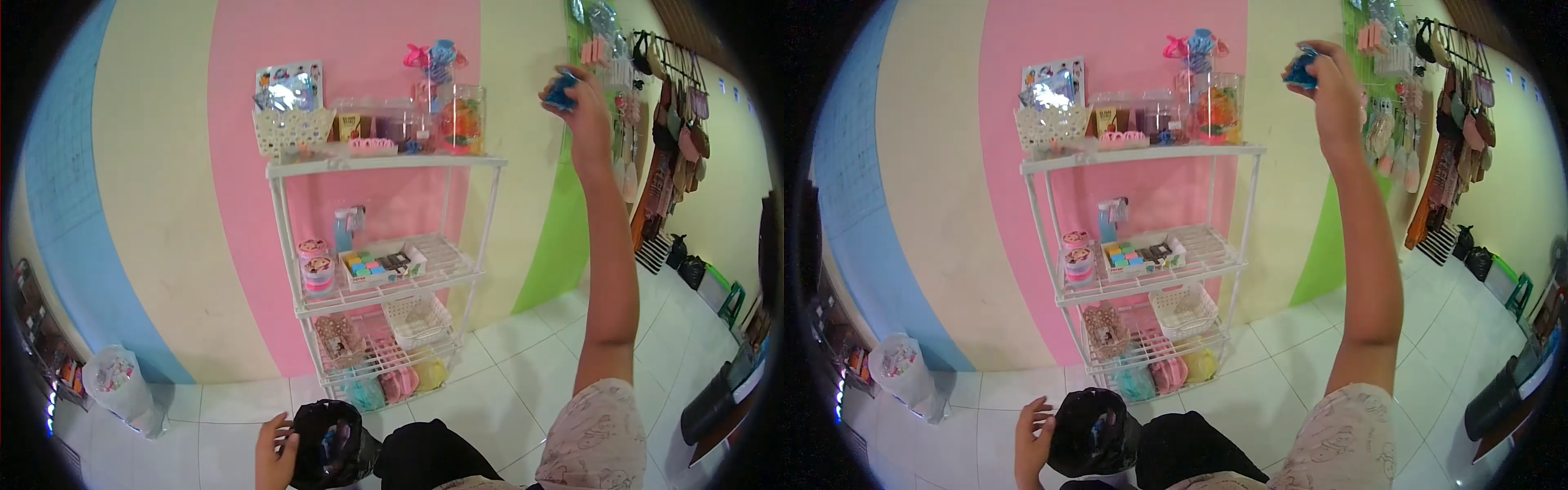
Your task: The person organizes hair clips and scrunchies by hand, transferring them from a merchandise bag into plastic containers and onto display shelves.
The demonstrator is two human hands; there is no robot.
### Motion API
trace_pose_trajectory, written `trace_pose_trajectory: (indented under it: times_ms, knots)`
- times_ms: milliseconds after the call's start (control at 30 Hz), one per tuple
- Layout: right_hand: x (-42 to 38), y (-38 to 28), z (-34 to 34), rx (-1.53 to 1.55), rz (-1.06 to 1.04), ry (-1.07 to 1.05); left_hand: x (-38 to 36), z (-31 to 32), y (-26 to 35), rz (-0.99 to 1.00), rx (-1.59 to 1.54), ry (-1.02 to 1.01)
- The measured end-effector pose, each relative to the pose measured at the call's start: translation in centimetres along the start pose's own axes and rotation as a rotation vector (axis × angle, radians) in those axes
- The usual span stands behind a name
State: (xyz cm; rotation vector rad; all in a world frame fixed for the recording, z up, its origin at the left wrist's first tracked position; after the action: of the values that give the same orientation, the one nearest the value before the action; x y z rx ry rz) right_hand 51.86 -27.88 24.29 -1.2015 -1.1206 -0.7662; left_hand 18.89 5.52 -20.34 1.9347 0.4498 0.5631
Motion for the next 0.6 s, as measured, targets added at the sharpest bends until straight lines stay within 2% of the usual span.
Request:
trace_pose_trajectory:
  times_ms: [33,100,167,267,367,467,567,600]
  knots:
    - [2.3,2.0,-0.7,0.000,0.032,-0.026,0.3,1.0,1.4,0.037,-0.016,-0.044]
    - [5.7,5.1,0.8,-0.116,0.276,-0.190,0.7,2.2,2.5,0.091,-0.108,-0.133]
    - [7.2,7.1,2.9,-0.518,0.275,-0.164,1.0,2.8,2.0,0.062,-0.186,-0.144]
    - [7.5,9.9,5.2,-0.733,-0.003,-0.217,0.3,2.7,1.5,0.040,-0.148,-0.131]
    - [6.0,11.8,6.0,-0.954,0.040,-0.022,-0.8,2.1,-0.3,0.022,-0.063,-0.111]
    - [5.1,12.9,5.4,-0.897,0.374,-0.095,-2.4,1.2,-1.0,-0.034,-0.019,-0.106]
    - [5.1,16.8,5.6,-0.784,0.470,-0.393,-3.3,0.1,-0.2,-0.084,0.012,-0.098]
    - [5.0,17.3,5.5,-0.701,0.420,-0.367,-3.4,0.0,0.1,-0.095,0.019,-0.096]
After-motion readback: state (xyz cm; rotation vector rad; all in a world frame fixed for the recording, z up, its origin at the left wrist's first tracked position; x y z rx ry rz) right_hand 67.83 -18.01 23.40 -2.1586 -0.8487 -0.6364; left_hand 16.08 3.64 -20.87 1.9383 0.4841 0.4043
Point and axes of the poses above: each hand's wrist, its own x-axis towards the middle knuckle, its own z-axis out of the palm, y = z × x, the point moved 7 cm from there along x, towards the middle knuckle, and after that the axes turned 9 degrees about -y, right-handed, at the moved point
